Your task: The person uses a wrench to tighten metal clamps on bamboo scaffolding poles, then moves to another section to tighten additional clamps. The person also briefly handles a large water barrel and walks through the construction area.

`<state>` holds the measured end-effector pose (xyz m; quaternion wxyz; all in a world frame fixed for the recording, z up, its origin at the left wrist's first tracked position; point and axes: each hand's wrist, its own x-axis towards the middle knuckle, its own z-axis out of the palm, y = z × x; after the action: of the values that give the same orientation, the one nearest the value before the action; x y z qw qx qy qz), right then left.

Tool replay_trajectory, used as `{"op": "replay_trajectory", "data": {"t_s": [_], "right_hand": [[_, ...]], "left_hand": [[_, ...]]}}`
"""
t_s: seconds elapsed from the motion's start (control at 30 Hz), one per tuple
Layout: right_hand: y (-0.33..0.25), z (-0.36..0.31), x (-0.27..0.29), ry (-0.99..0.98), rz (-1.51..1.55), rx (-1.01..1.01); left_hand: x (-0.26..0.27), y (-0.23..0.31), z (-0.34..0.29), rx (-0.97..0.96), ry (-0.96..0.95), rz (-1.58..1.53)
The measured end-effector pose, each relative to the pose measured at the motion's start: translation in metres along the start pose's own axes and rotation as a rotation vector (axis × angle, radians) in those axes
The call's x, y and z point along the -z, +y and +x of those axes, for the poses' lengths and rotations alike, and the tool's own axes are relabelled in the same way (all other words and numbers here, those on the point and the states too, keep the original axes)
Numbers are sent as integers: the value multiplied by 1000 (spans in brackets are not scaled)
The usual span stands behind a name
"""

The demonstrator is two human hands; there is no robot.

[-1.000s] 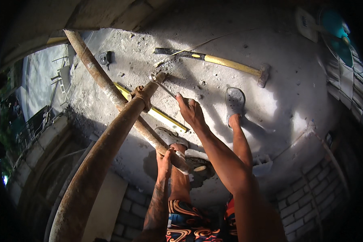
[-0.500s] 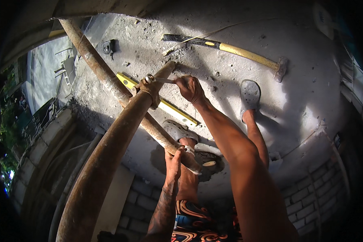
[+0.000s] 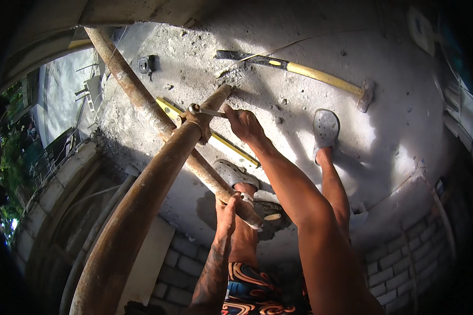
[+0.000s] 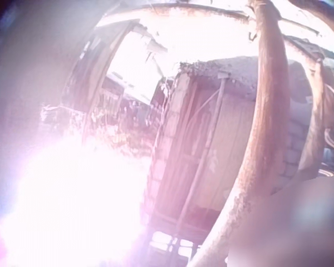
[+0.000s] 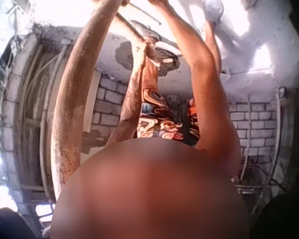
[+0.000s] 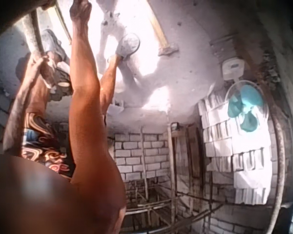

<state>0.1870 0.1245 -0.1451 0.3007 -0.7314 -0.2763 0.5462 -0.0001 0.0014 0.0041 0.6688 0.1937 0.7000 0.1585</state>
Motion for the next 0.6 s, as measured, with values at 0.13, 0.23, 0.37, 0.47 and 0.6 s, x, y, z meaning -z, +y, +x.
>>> {"op": "replay_trajectory", "data": {"t_s": [0.13,0.23,0.37,0.47,0.6], "right_hand": [[-53,-28,23,27,-67,-104],[-96,-90,47,-214,-45,-412],[-134,-142,53,-242,-132,-226],[-145,-135,53,-110,-48,-291],[-131,-132,67,140,13,-380]], "left_hand": [[-1,4,-3,0,-30,-38],[-4,6,-4,-41,-2,-8],[-2,3,-10,-67,-18,-18],[0,-3,-2,-132,-1,-14],[11,-15,2,-37,-3,-39]]}}
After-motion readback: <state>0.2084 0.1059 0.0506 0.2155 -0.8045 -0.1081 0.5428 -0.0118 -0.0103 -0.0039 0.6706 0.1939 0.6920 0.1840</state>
